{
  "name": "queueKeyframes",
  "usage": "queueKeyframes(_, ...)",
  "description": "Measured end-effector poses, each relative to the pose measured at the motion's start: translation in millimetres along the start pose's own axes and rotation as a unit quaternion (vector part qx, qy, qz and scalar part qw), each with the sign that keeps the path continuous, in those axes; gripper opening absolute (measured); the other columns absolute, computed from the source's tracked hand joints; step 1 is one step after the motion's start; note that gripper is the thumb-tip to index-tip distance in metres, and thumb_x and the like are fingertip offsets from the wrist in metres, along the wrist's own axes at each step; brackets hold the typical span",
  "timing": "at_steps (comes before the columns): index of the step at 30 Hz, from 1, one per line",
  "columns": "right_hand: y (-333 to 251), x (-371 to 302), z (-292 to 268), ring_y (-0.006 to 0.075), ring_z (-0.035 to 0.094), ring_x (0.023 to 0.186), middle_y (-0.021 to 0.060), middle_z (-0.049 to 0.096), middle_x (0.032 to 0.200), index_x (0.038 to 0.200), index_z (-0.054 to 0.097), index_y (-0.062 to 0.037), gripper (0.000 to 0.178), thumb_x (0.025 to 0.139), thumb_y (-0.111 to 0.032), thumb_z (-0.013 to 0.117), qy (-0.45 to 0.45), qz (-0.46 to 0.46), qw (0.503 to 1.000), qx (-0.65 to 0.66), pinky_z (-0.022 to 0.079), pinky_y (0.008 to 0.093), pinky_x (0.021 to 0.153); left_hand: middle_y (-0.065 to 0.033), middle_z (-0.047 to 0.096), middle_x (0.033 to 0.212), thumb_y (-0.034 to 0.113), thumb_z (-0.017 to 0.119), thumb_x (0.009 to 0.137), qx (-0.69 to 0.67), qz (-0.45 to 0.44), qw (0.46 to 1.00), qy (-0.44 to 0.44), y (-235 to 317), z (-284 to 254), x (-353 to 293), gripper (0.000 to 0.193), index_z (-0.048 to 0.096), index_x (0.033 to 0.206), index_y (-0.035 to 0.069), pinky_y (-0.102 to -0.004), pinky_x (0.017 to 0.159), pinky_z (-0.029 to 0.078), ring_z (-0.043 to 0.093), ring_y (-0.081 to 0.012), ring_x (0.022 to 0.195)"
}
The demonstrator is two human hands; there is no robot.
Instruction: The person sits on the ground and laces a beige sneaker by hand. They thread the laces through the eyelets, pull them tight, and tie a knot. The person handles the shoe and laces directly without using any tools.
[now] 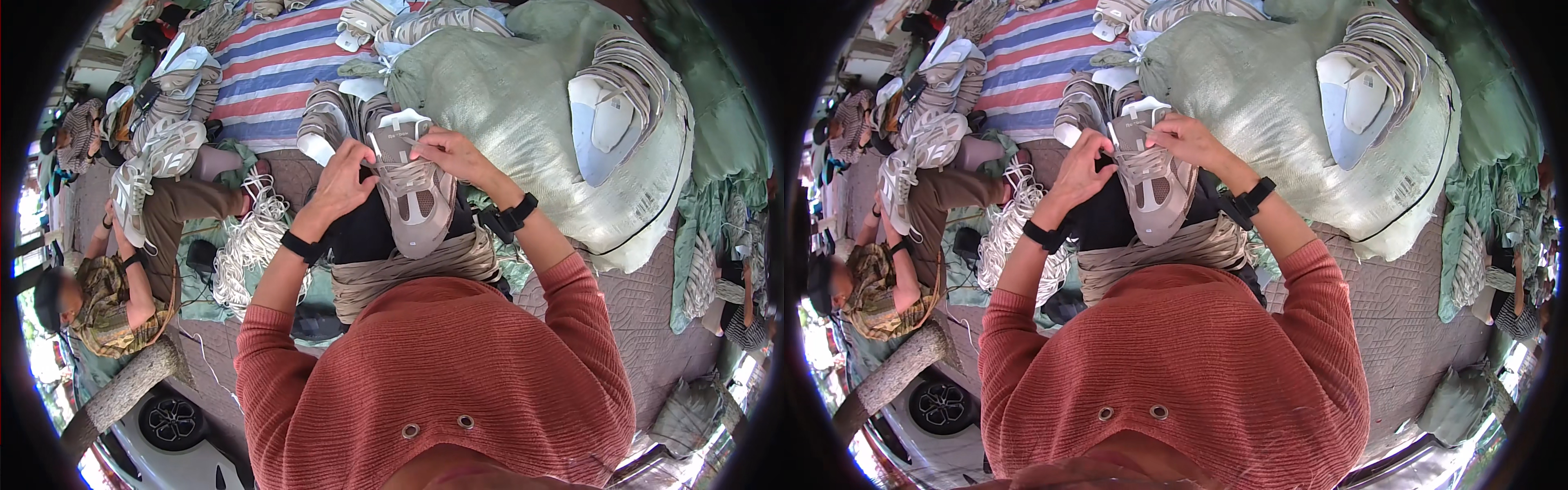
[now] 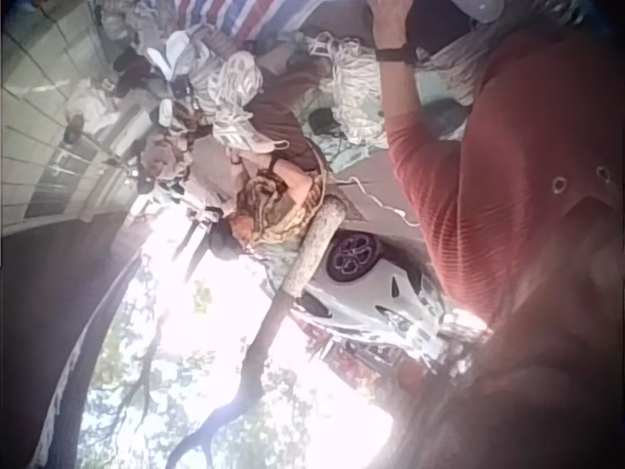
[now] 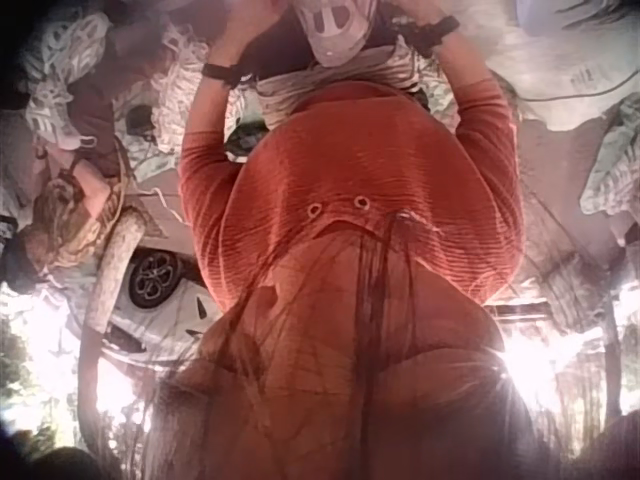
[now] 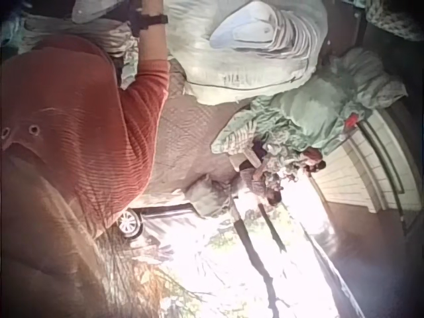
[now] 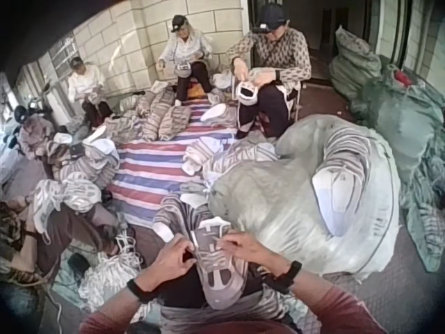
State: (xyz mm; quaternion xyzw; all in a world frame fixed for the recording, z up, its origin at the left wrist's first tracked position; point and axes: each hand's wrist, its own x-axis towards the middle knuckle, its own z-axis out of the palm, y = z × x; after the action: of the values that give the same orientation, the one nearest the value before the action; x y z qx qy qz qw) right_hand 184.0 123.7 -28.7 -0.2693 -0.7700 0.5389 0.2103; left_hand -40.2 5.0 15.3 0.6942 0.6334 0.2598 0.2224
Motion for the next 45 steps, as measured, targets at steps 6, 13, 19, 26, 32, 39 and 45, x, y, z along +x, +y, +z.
queueKeyframes(6,-9,-4,-2,0.0146,0.055,0.078,0.0044,0.058,0.080,0.093,0.072,-0.0070,0.021,0.094,-0.024,0.060,0.008,0.039,0.999,0.036,0.044,0.0282,0.070,-0.0082,0.051,0.092,0.004,0.070,0.078,0.016,-0.013,1.000,0.009,-5,10,-3,0.026,0.052,0.096,0.005,-0.0371,0.069,0.047,0.057,-0.0257,0.079)
queueKeyframes(13,9,-18,-7,0.0108,0.058,0.072,0.0029,0.065,0.079,0.090,0.070,-0.0046,0.026,0.096,-0.026,0.057,0.106,0.094,0.986,0.093,0.045,0.0250,0.065,-0.0089,0.053,0.094,0.010,0.064,0.083,0.166,0.094,0.981,-0.036,-22,2,-2,0.015,0.054,0.094,0.006,-0.0398,0.080,0.041,0.055,-0.0269,0.093)
queueKeyframes(19,21,-29,1,0.0070,0.057,0.071,-0.0003,0.062,0.074,0.094,0.067,-0.0042,0.025,0.099,-0.025,0.055,0.099,0.075,0.991,0.055,0.046,0.0226,0.067,-0.0055,0.054,0.098,0.015,0.066,0.076,0.317,0.297,0.899,-0.055,7,-30,46,0.022,0.055,0.093,0.007,-0.0371,0.087,0.039,0.052,-0.0231,0.096)
queueKeyframes(26,-4,-40,-2,0.0085,0.053,0.050,0.0022,0.059,0.061,0.092,0.067,-0.0048,0.021,0.097,-0.023,0.057,0.120,0.122,0.983,0.071,0.043,0.0255,0.051,-0.0060,0.055,0.093,0.002,0.060,0.076,0.280,0.251,0.926,0.026,12,-12,98,0.024,0.058,0.098,0.009,-0.0385,0.080,0.040,0.054,-0.0254,0.093)
queueKeyframes(32,18,-44,-3,0.0100,0.056,0.059,0.0040,0.061,0.067,0.089,0.067,-0.0030,0.018,0.094,-0.016,0.056,0.074,0.069,0.989,0.112,0.046,0.0260,0.057,-0.0051,0.056,0.088,0.011,0.067,0.077,0.225,0.209,0.951,-0.009,32,6,78,0.015,0.060,0.089,0.010,-0.0391,0.078,0.039,0.054,-0.0259,0.091)
queueKeyframes(39,-1,-34,-3,0.0092,0.056,0.064,0.0025,0.060,0.066,0.081,0.066,-0.0032,0.021,0.092,-0.018,0.056,0.025,0.110,0.993,0.034,0.044,0.0264,0.059,-0.0030,0.056,0.081,0.013,0.072,0.074,0.158,0.104,0.981,-0.042,21,32,60,0.014,0.060,0.080,0.009,-0.0388,0.076,0.033,0.055,-0.0237,0.086)
queueKeyframes(45,7,-32,-2,0.0060,0.045,0.058,-0.0026,0.051,0.061,0.071,0.061,-0.0043,0.024,0.091,-0.016,0.052,0.027,0.102,0.987,0.119,0.036,0.0247,0.053,-0.0012,0.053,0.078,0.011,0.073,0.073,0.116,0.118,0.984,-0.072,21,35,62,0.014,0.062,0.081,0.009,-0.0374,0.076,0.030,0.053,-0.0216,0.084)
